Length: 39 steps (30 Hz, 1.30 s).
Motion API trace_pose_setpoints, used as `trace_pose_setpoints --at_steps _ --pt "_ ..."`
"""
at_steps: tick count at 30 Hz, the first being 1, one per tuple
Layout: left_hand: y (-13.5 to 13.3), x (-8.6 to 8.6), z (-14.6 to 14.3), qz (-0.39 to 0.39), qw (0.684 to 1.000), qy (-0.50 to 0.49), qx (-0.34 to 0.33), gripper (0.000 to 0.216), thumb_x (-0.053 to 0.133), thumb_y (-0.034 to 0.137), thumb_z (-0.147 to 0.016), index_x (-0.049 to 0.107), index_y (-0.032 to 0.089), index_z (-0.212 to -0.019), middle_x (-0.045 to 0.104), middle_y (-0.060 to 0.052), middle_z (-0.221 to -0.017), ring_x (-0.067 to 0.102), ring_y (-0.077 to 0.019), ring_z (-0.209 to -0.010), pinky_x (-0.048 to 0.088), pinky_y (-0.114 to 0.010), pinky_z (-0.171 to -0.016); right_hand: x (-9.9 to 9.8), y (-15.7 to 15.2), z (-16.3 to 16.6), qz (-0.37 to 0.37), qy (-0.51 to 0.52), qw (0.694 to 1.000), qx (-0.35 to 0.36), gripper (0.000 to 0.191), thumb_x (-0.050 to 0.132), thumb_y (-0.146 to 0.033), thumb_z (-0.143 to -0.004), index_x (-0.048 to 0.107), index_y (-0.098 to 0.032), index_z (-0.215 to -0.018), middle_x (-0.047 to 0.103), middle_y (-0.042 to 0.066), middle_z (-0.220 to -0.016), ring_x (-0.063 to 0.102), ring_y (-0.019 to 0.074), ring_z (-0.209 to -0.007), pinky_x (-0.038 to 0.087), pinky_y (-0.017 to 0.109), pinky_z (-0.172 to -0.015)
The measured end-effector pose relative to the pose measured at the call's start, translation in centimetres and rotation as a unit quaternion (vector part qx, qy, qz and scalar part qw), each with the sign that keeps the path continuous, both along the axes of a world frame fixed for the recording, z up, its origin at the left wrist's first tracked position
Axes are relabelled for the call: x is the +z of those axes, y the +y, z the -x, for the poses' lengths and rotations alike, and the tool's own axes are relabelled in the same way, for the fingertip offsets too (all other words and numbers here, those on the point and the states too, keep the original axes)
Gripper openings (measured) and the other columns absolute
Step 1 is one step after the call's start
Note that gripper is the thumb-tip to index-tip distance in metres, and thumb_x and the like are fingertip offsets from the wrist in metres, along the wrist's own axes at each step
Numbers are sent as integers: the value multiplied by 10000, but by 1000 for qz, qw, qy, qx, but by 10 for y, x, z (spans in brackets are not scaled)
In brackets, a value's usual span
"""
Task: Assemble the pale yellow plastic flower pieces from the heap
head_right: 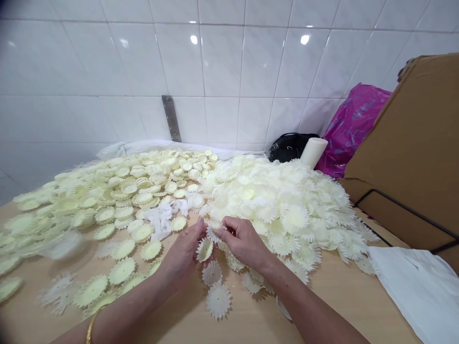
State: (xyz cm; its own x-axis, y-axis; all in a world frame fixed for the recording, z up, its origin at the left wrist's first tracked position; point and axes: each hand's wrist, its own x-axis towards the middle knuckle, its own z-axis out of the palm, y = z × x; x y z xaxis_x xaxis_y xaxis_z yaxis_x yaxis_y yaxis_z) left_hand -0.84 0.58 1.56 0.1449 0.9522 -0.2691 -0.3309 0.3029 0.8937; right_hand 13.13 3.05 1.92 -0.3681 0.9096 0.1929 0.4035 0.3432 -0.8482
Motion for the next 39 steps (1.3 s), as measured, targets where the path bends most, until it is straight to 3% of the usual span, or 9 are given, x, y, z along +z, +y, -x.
trace_pose_setpoints --at_steps 6,13,19,26,28,31,33,35,39 --pt "2 -1 2 -7 999 8 -46 277 622 402 -670 484 169 -613 468 32 -491 384 -59 -388 252 -182 -386 -2 3 0 -10 12 1000 -18 413 431 -442 -805 279 -185 -520 219 -56 -504 225 66 -459 187 222 -435" --pt "6 -5 3 21 999 13 -33 384 567 553 -649 531 180 -729 475 37 -501 337 -50 -363 177 -174 -362 -4 6 -3 25 32 999 -1 491 430 -515 -781 206 -188 -491 141 -56 -497 146 54 -441 118 235 -421" --pt "7 -5 6 32 997 37 -55 272 644 378 -633 462 177 -603 456 58 -489 302 -26 -353 161 -164 -360 -5 6 -5 46 33 998 25 450 547 -459 -724 269 -181 -505 182 -61 -520 183 56 -472 139 219 -429" --pt "14 -4 12 15 997 78 22 235 581 373 -667 443 189 -619 424 66 -457 304 -34 -340 149 -159 -349 3 10 -13 70 53 996 19 346 487 -409 -778 368 -170 -558 296 -53 -536 279 67 -494 247 206 -460" --pt "15 -4 11 23 996 82 20 228 580 370 -666 449 188 -623 427 65 -466 304 -32 -342 151 -158 -349 1 12 -14 41 25 999 -4 360 436 -401 -808 362 -172 -540 299 -48 -523 315 77 -493 296 214 -478" --pt "13 -6 11 9 994 110 -15 248 581 402 -662 470 182 -624 446 50 -486 313 -40 -350 158 -163 -341 -3 11 -13 -76 -42 994 -59 276 415 -350 -829 462 -167 -628 412 -12 -594 411 111 -555 368 241 -535" --pt "12 -7 11 -7 992 124 -37 265 584 419 -659 481 178 -624 455 44 -503 314 -42 -355 168 -166 -340 -5 9 -12 -177 -84 978 -64 149 432 -267 -823 534 -168 -865 524 56 -841 492 163 -756 410 283 -657" --pt "11 -8 11 -24 990 128 -56 280 590 431 -655 487 173 -619 456 42 -520 309 -39 -362 181 -168 -344 -6 7 -10 -249 -123 960 -22 227 445 -198 -806 515 -186 -1022 498 95 -1073 459 208 -965 391 339 -791" --pt "11 -7 12 -10 988 147 -35 377 541 548 -655 528 171 -662 458 35 -535 345 -51 -387 226 -172 -358 -9 7 -9 -279 -185 942 15 140 416 -131 -799 546 -179 -773 568 63 -853 478 199 -853 395 348 -744"
